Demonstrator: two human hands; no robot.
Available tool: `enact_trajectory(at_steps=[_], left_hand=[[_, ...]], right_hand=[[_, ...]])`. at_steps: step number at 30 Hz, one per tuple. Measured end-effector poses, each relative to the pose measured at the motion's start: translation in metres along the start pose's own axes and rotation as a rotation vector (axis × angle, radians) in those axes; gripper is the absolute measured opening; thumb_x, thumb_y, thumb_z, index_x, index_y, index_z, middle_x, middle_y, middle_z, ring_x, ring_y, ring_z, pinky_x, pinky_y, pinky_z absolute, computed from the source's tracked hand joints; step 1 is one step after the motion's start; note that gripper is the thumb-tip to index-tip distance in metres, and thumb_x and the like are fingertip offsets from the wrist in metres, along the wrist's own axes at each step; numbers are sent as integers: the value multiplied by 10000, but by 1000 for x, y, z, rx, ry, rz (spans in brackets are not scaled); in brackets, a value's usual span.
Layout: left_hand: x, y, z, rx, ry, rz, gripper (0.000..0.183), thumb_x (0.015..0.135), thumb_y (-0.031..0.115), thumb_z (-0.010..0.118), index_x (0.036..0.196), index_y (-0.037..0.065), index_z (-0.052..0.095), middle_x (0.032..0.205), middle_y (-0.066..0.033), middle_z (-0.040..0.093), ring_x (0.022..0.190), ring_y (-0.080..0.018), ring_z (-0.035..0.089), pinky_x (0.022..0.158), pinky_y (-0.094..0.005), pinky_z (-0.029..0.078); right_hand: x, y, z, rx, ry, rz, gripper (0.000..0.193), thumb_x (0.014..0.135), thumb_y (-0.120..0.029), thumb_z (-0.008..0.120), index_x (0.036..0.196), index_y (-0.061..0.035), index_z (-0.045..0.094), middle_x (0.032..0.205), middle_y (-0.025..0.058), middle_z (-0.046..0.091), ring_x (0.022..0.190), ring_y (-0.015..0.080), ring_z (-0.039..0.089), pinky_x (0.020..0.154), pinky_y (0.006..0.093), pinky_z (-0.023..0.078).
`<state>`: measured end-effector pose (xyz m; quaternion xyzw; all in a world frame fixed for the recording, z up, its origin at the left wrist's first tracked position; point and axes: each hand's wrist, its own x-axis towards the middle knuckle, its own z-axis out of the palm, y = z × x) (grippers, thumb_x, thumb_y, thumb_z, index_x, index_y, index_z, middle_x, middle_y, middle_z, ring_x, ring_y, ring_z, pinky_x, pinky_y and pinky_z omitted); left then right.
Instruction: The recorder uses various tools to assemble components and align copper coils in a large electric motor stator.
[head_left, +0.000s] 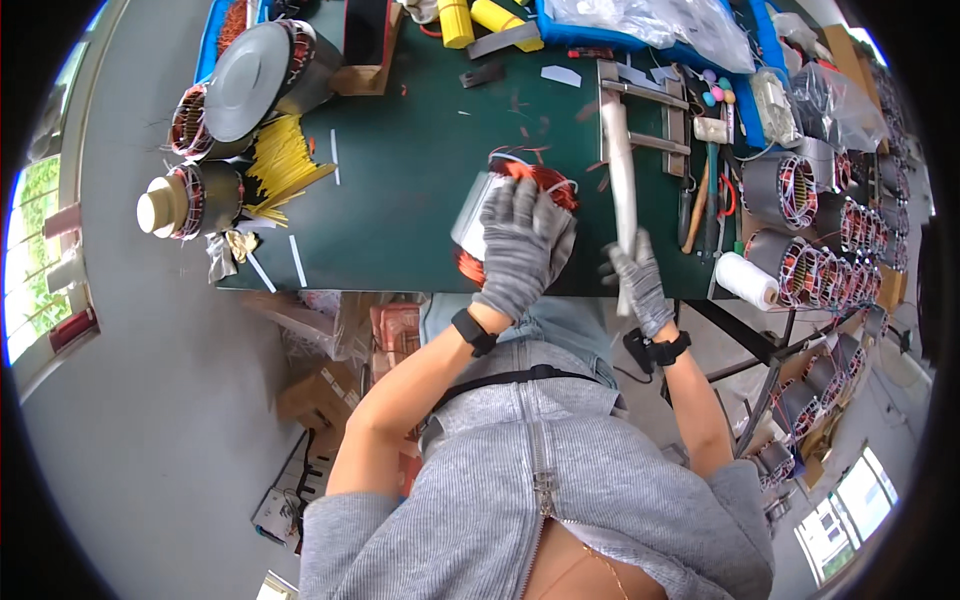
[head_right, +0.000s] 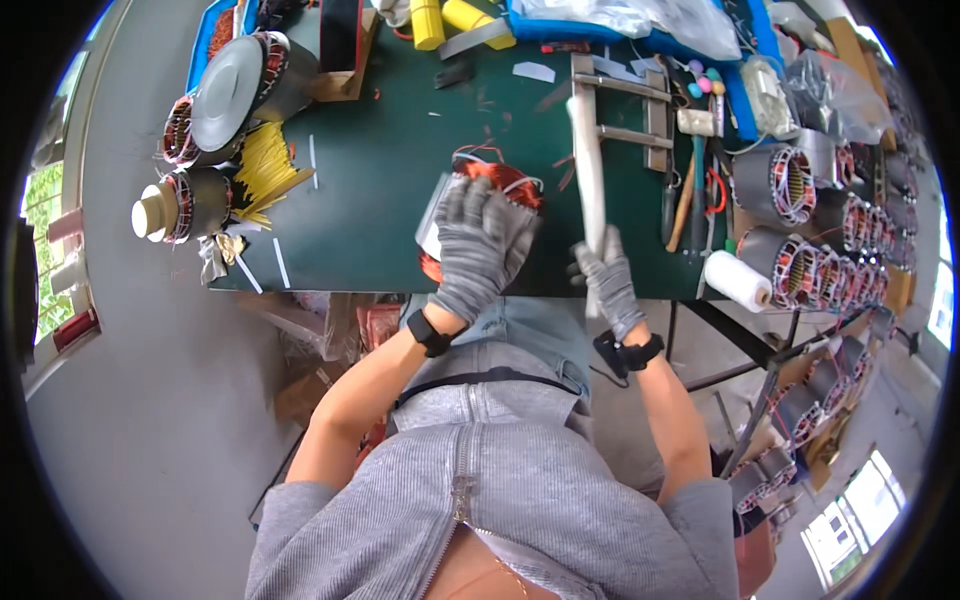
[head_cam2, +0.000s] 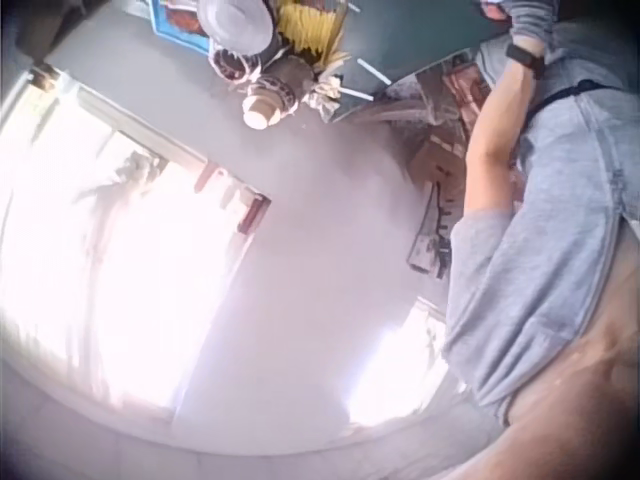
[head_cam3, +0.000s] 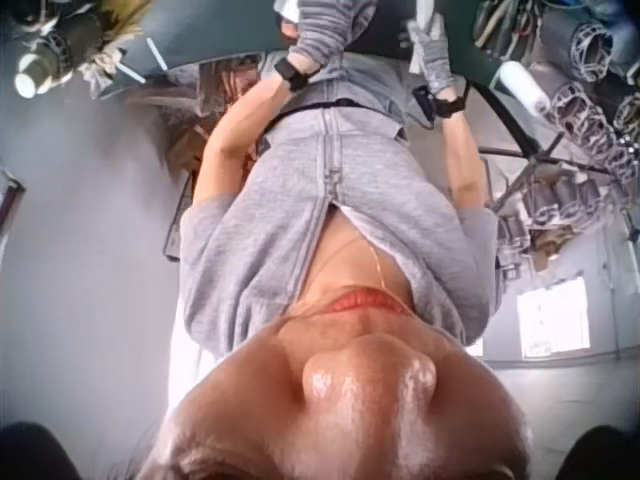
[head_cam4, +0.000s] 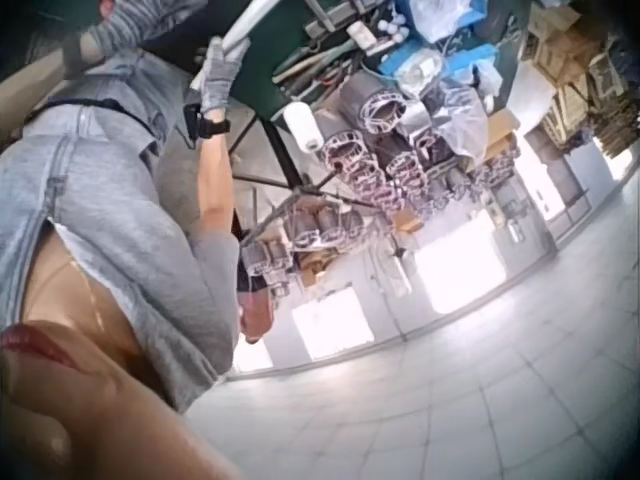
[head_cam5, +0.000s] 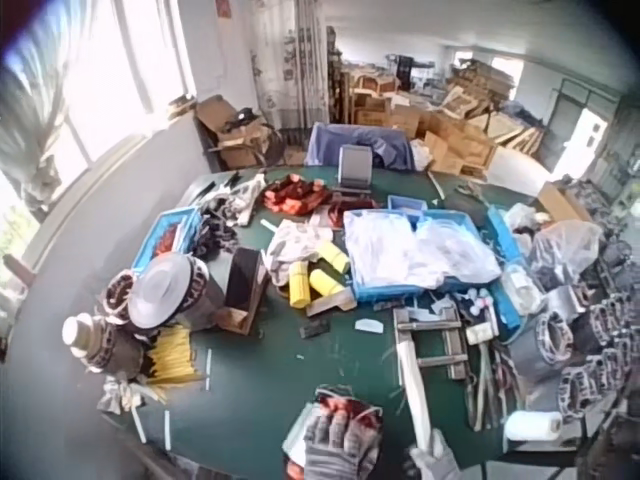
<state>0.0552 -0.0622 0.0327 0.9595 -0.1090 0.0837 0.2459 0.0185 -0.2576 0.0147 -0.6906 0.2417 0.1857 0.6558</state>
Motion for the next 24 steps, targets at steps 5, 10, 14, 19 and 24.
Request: enact_trajectory(at_steps=[5,10,14,19,24], left_hand=[[-13,-1,9,41,13,406,271,693,221,646,913,65,616,1038,-143,544,1029,-317,514,917,-487,391],[-20,8,10,66,32,490,215,656,173,622,836,56,627,979,-141,556,999,-296,529,910,-497,405],[-27,-1,-6,-153,-21,237,295,631,188,645,893,59,601,998,-132,558,1039,-333,506,920,-514,375],[-44,-7,-12,-47,43,140,449,659,314,670,1011,62,552,1143,-229,468,1076,-397,447,903,-534,346],[-33,-14,-16,-91,-105,262,409,622,334,692,939,98,588,1076,-162,514,959,-324,504,756,-474,399]], right_hand=[[2,-56,-17,-175,283,-343,661,831,-145,564,1394,-126,218,801,56,542,563,91,524,474,237,449],[6,-91,-14,-385,138,-89,701,817,-202,603,1399,-131,218,804,66,553,483,83,474,414,236,407],[-8,-128,-23,-136,320,-440,533,845,-206,566,1307,-50,352,695,27,536,478,71,477,412,213,393],[-45,-120,-10,-490,77,-464,417,803,-121,547,1197,1,482,789,93,615,547,169,585,539,299,492],[-20,-136,11,-814,-269,-280,522,792,-128,579,1293,-171,441,1149,153,562,928,315,594,768,324,492]])
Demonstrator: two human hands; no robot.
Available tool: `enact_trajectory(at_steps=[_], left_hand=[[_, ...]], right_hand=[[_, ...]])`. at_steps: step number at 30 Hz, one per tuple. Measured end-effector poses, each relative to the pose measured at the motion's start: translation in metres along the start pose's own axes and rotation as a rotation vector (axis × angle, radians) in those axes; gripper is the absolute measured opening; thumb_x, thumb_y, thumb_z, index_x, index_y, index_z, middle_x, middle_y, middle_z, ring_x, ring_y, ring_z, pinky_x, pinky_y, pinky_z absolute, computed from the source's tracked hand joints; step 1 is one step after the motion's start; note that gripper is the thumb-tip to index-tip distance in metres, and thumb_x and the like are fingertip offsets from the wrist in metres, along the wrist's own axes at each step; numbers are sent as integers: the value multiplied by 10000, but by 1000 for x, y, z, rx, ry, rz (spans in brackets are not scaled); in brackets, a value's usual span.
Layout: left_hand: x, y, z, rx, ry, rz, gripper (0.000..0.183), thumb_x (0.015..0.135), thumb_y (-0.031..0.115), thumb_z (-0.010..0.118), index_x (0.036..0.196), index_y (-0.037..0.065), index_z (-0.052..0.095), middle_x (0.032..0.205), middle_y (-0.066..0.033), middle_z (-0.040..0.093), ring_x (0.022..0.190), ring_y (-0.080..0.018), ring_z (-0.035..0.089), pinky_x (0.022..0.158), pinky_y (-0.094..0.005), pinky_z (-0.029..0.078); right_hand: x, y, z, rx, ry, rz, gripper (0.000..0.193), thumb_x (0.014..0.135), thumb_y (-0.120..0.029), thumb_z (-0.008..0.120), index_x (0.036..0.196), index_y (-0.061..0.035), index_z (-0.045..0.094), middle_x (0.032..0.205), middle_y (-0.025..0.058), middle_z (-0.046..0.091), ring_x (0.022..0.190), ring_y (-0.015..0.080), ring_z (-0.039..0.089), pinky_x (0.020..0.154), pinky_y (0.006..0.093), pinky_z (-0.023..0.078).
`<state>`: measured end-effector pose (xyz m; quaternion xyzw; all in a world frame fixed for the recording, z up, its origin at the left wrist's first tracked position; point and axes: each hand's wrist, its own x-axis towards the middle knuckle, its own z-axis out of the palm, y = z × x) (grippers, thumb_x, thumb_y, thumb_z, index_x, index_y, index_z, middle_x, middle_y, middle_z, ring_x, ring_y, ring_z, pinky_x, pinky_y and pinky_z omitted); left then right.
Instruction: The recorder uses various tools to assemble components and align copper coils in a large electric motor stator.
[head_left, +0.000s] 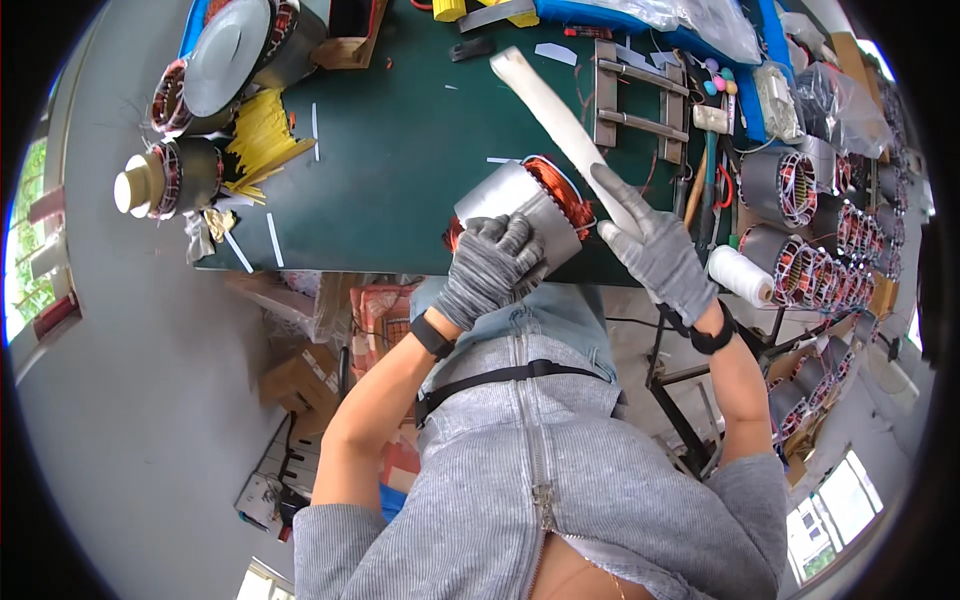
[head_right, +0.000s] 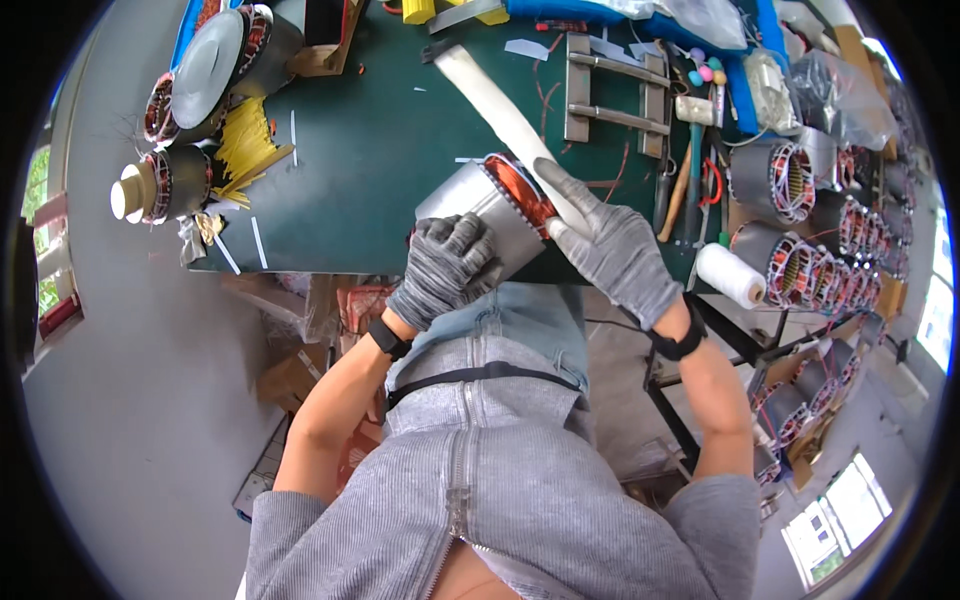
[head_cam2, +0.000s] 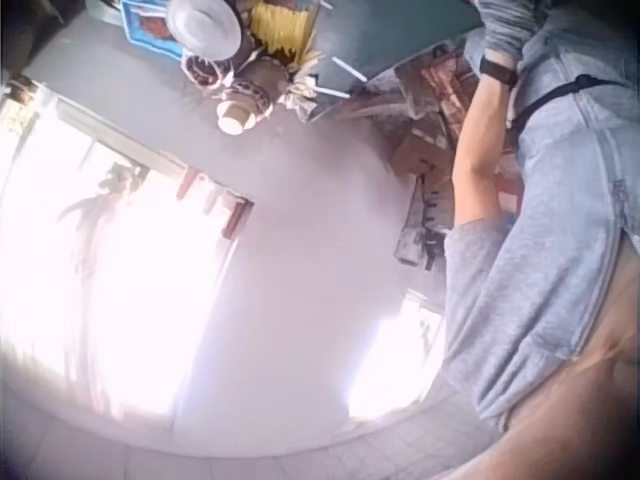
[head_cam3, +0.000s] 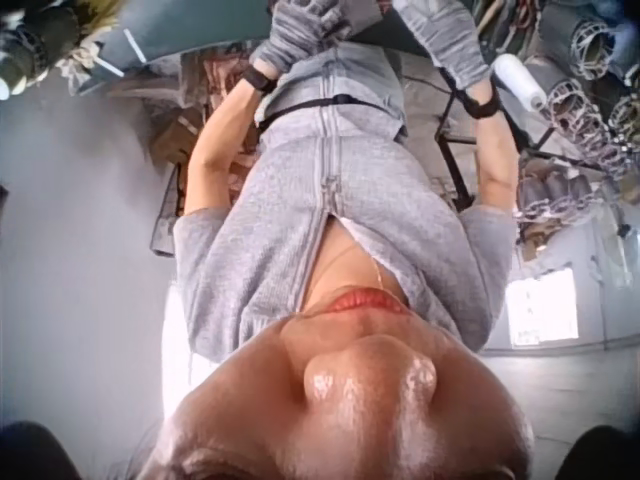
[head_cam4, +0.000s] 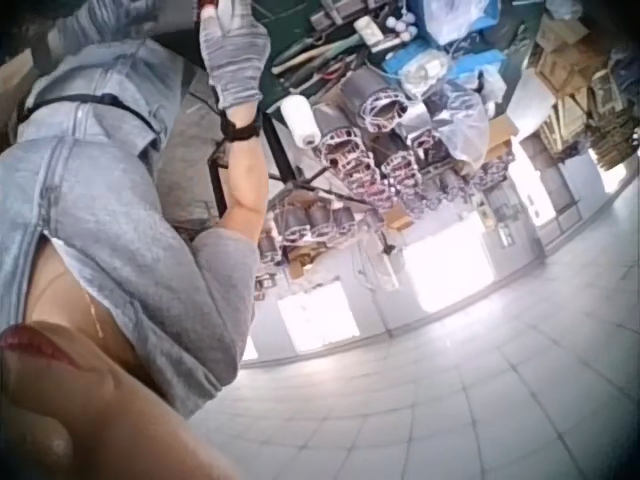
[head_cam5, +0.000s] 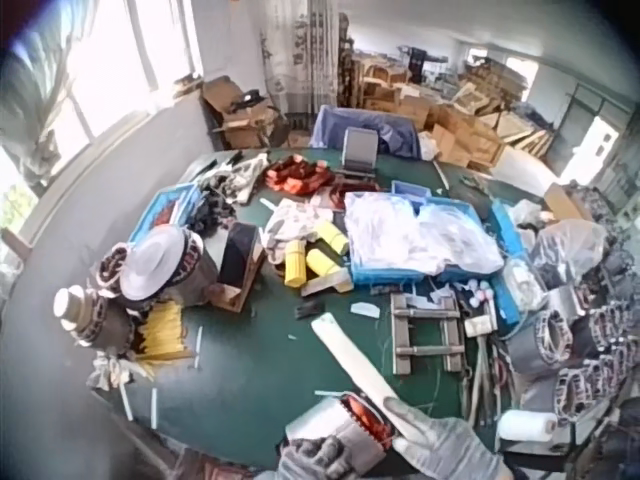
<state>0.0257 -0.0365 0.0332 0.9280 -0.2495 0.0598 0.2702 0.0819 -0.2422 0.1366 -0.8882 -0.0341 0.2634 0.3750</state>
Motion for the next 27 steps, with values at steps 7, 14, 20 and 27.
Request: enact_trajectory(at_steps=[7,14,20,27], left_hand=[[-6,23,21,0,-20,198,220,682,281,586,863,156,595,1082,-95,524,1084,-301,481,935,-498,372],[-20,40,36,114,19,250,234,712,222,554,931,154,594,1055,-106,547,1064,-302,504,952,-471,387],[-22,45,47,137,-4,288,228,717,221,548,927,140,584,1067,-100,544,1055,-293,511,950,-464,398],[-15,42,39,66,40,300,205,681,178,576,878,124,582,1046,-106,545,1023,-296,513,906,-450,435]], right_hand=[[-17,27,37,-405,217,-303,400,812,-148,540,1200,-58,507,984,155,614,672,332,608,581,382,502],[-36,3,8,-193,445,-179,437,844,-194,508,1270,-113,457,1090,140,597,842,284,630,740,366,490],[-9,59,1,-750,57,-298,445,859,-188,487,1289,-102,413,916,164,632,638,290,613,557,365,492],[-23,58,42,-578,76,-55,455,846,-260,522,1292,-249,432,761,169,602,622,306,605,569,393,488]])
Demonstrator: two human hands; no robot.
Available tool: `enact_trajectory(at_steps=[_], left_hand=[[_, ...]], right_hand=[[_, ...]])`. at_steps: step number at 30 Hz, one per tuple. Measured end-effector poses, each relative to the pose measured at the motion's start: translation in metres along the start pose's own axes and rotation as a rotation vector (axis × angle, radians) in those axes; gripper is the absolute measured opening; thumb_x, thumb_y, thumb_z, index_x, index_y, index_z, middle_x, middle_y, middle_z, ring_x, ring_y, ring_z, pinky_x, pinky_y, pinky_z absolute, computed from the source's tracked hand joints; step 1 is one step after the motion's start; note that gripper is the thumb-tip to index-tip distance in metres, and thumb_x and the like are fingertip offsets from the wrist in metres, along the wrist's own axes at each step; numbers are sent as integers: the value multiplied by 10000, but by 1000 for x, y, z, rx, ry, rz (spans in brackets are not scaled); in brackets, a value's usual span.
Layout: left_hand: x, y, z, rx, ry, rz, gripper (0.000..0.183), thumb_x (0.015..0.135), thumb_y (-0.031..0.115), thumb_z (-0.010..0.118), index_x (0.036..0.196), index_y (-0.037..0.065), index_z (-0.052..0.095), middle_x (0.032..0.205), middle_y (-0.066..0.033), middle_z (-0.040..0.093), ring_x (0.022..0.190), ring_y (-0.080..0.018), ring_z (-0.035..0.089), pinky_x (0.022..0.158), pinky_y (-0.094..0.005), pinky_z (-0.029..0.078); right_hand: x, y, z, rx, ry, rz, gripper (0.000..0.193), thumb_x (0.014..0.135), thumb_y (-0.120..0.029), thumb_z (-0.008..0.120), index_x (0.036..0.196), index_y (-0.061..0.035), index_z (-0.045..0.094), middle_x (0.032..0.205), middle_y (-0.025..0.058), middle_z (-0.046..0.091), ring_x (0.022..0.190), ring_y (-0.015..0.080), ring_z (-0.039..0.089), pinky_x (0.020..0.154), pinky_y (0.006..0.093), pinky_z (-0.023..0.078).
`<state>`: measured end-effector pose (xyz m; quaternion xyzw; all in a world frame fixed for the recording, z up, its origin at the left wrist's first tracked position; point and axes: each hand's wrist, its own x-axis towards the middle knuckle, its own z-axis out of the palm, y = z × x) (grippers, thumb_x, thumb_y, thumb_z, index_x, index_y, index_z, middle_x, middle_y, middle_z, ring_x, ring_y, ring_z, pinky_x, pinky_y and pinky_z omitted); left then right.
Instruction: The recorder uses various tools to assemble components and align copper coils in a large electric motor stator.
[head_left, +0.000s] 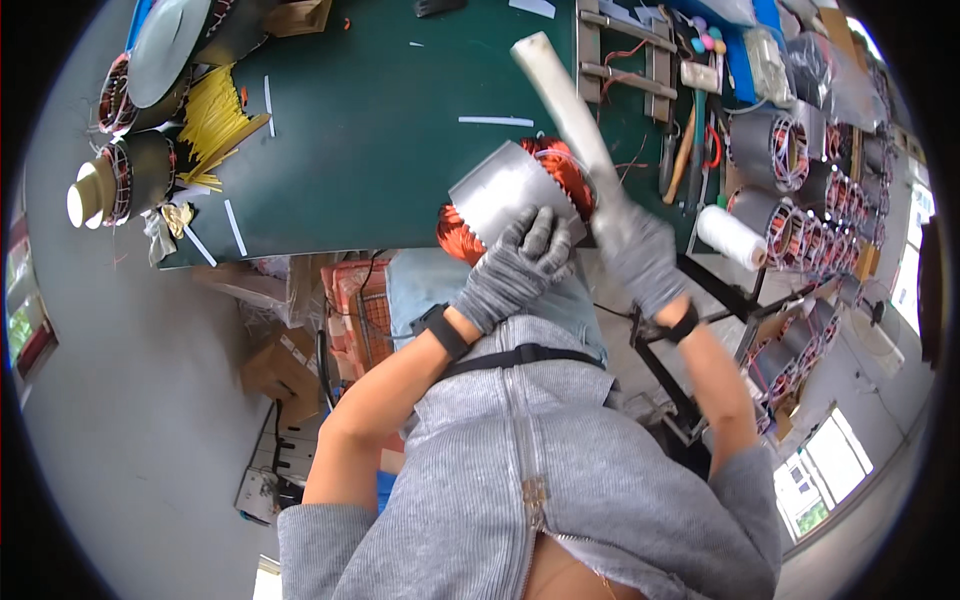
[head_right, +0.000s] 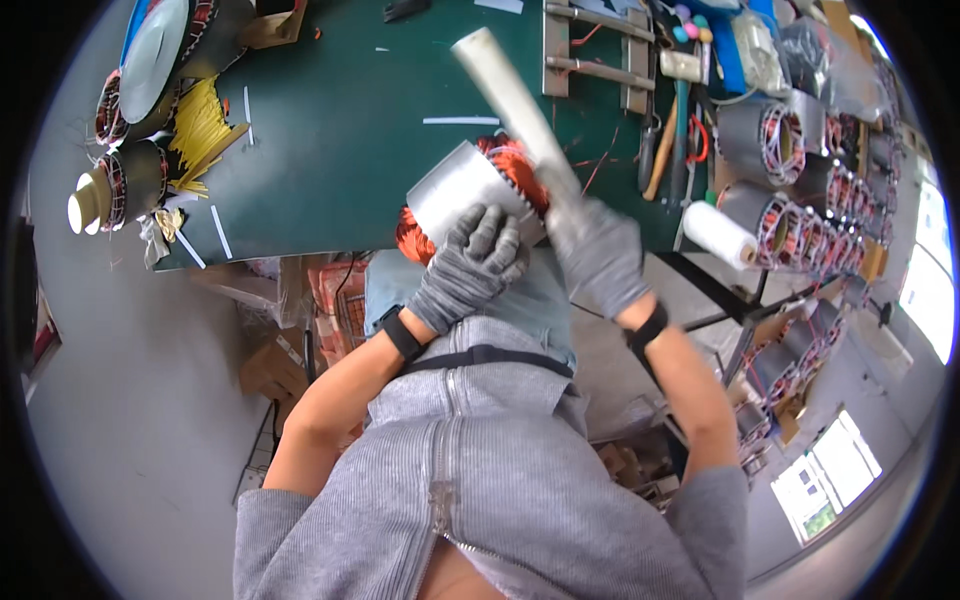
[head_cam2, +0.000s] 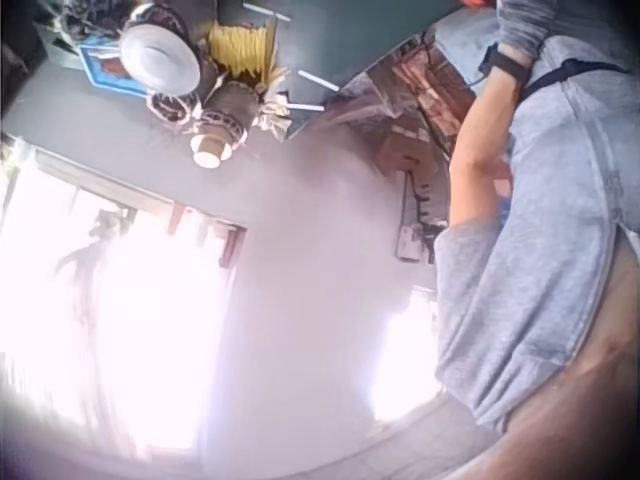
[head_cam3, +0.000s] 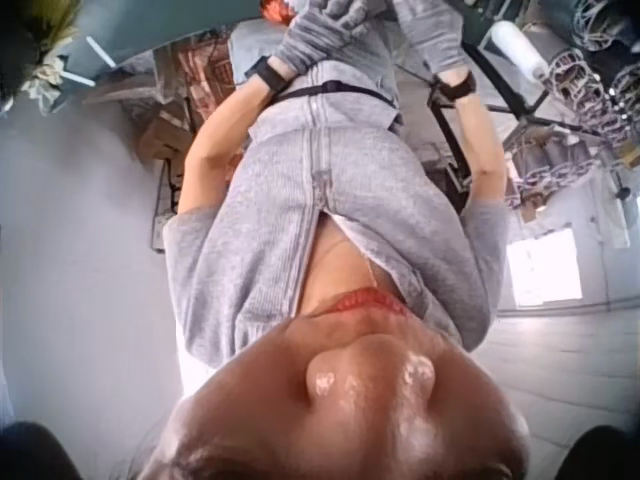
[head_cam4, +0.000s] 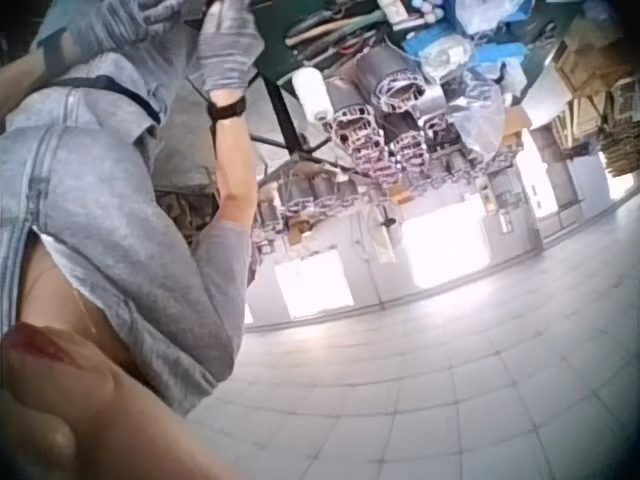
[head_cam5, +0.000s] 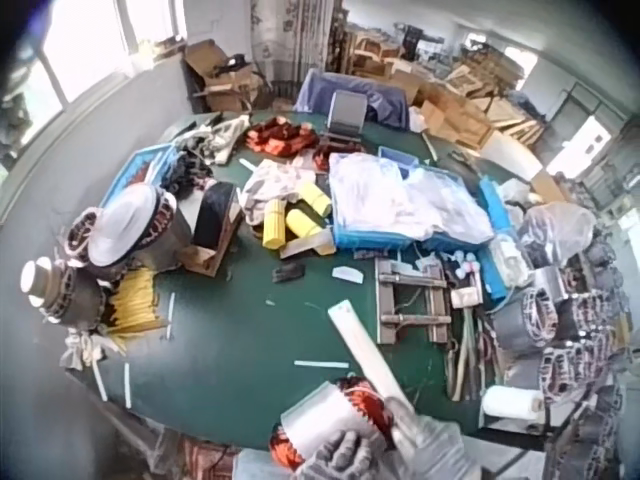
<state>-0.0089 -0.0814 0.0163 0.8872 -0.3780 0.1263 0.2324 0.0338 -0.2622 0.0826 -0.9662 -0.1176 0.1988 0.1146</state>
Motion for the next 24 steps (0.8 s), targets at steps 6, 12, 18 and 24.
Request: enact_trajectory(at_steps=[6,12,18,24], left_hand=[[-2,-12,-6,-6,11,-32,241,658,210,592,887,135,591,1055,-120,533,1047,-315,500,918,-474,407],[6,-32,-18,-106,-65,-105,284,651,297,630,877,127,601,1088,-134,528,1104,-330,471,940,-497,362],[13,-50,-31,-235,-83,-178,266,659,254,656,867,100,593,1100,-154,517,1099,-353,459,942,-511,337],[13,-67,-37,-251,-27,-192,334,644,232,675,910,64,564,1106,-163,504,1072,-369,457,911,-509,354]], right_hand=[[-11,-24,-15,365,556,-247,364,842,-195,520,1201,-135,524,901,142,629,679,270,618,624,378,497],[15,4,-27,251,185,-12,433,850,-233,524,1277,-198,462,861,137,623,683,287,608,586,398,488],[14,-10,2,122,139,30,464,852,-263,510,1307,-262,416,871,146,620,696,305,606,608,387,491],[12,-39,-21,339,678,-218,371,816,-188,566,1181,-132,533,908,109,637,677,285,616,632,372,498]])
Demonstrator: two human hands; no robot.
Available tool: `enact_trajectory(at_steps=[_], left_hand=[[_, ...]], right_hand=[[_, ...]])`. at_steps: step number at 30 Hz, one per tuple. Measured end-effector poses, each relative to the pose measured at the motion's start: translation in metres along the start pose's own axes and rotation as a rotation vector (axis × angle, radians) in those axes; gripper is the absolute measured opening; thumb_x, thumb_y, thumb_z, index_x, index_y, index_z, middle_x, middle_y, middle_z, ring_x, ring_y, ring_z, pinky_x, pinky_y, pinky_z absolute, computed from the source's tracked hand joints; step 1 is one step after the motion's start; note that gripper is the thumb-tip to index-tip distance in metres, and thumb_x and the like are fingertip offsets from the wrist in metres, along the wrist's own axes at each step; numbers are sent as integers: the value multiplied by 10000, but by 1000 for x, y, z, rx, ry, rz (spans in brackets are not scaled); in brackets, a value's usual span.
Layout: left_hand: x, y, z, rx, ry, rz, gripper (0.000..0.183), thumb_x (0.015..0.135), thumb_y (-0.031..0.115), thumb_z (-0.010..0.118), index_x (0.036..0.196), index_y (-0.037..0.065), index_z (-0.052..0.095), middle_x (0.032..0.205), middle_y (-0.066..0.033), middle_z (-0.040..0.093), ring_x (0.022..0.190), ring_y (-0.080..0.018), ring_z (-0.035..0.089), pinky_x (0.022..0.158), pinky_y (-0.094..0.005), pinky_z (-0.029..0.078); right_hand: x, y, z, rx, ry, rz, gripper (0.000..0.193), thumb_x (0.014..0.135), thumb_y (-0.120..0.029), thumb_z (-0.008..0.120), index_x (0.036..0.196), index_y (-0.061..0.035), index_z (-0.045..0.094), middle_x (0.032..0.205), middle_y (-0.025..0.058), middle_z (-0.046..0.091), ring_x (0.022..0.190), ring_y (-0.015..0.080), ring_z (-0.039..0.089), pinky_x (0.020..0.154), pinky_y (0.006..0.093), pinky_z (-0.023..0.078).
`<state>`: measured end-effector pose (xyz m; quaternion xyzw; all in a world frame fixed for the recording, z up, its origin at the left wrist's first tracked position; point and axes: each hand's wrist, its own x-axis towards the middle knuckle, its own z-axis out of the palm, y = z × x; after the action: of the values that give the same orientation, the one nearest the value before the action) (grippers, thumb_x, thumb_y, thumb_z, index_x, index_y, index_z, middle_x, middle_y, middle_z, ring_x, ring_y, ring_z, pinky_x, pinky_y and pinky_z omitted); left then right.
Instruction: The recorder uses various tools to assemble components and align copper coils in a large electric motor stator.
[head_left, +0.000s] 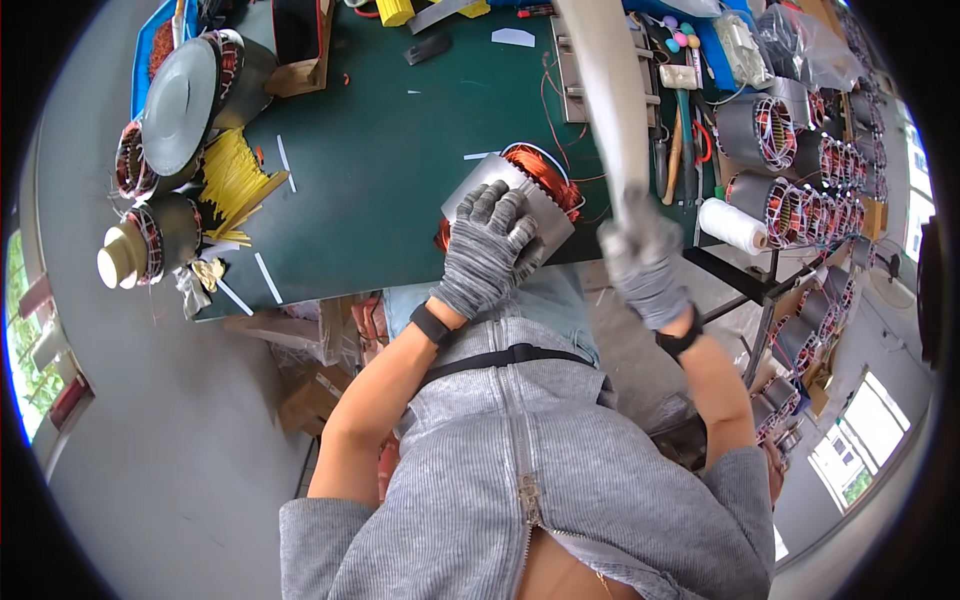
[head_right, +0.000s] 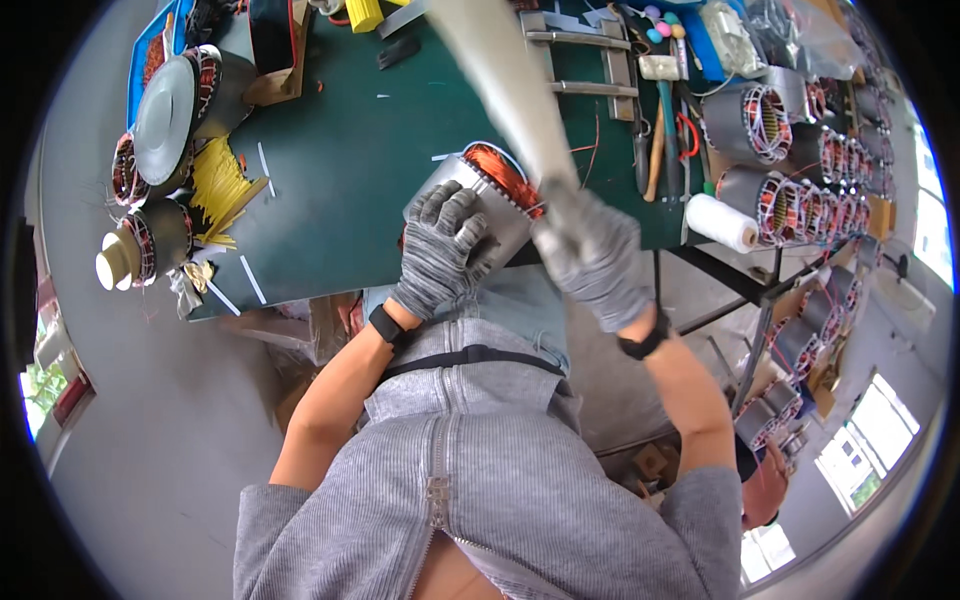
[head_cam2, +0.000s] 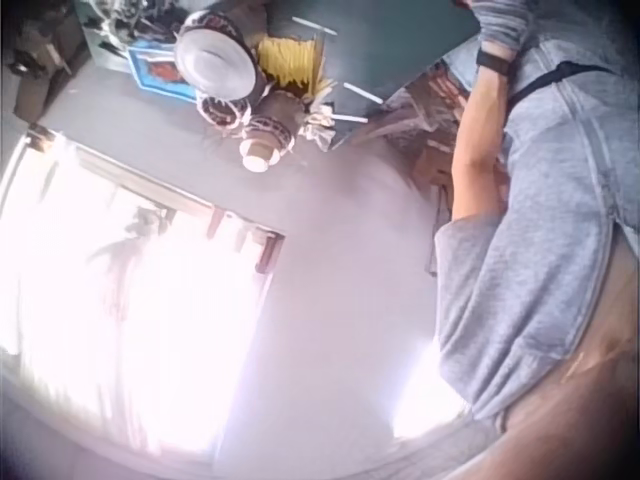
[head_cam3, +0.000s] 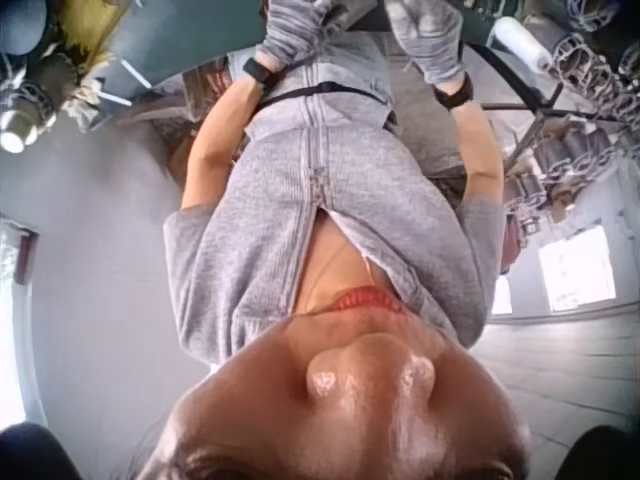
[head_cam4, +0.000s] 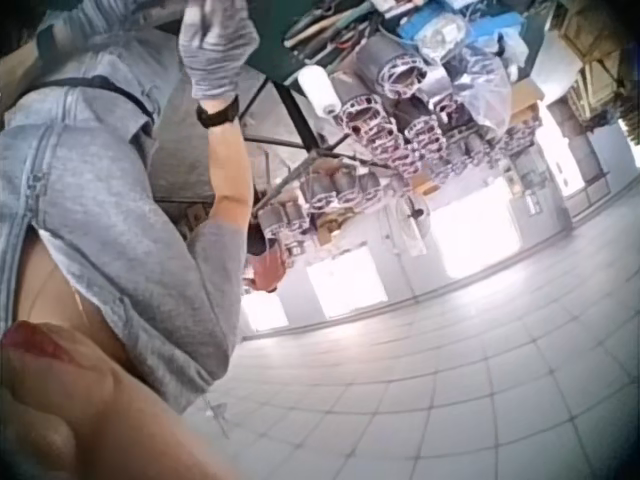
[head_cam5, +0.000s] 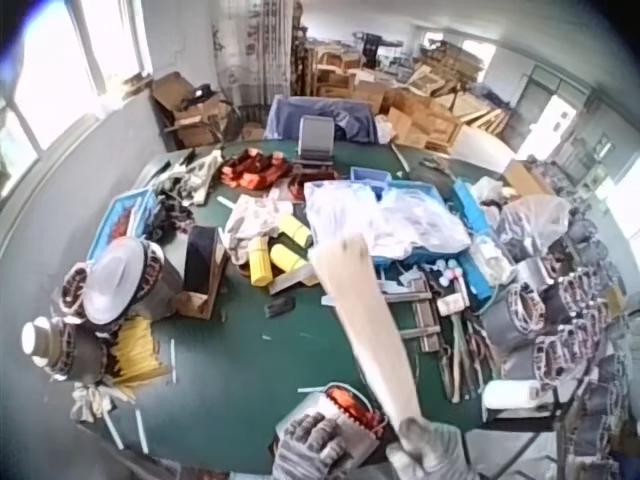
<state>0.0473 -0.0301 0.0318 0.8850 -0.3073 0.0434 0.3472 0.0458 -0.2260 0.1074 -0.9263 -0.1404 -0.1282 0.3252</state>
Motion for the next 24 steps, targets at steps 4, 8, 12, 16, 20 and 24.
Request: enact_trajectory(at_steps=[4,8,12,16,20,24], left_hand=[[8,-12,-2,-45,-3,27,359,629,232,678,909,46,553,1084,-176,513,1045,-381,466,895,-496,373],[4,-31,-6,-41,39,-20,357,619,211,660,909,33,552,1042,-173,529,996,-385,487,878,-480,388],[17,-40,-18,-114,-8,-43,344,609,187,640,907,35,560,1035,-163,532,994,-365,492,873,-455,395],[17,-55,-26,50,36,-23,336,623,200,647,906,41,560,1067,-166,518,1027,-367,475,884,-470,382],[10,-22,-8,104,-14,64,349,637,266,673,905,72,561,1125,-172,482,1064,-367,450,900,-512,356],[11,-37,-12,98,18,41,391,644,281,689,943,75,544,1122,-173,478,1051,-370,451,892,-506,356]], right_hand=[[-6,30,19,-280,-464,186,452,837,-242,536,1279,-229,443,854,140,624,675,293,612,582,373,498],[30,-2,5,58,-122,218,431,832,-191,547,1256,-221,480,906,155,621,755,290,618,645,375,509],[11,18,23,-243,-557,251,480,845,-286,515,1307,-204,409,974,120,627,765,281,624,634,360,509],[40,2,1,-203,-435,138,434,842,-261,533,1266,-211,460,966,117,629,714,284,620,630,365,508],[11,4,33,-27,-273,157,453,841,-238,534,1285,-231,442,981,109,628,767,271,621,668,353,509],[53,9,12,-213,-542,333,457,869,-246,505,1316,-240,408,913,126,630,747,292,616,625,359,493]])
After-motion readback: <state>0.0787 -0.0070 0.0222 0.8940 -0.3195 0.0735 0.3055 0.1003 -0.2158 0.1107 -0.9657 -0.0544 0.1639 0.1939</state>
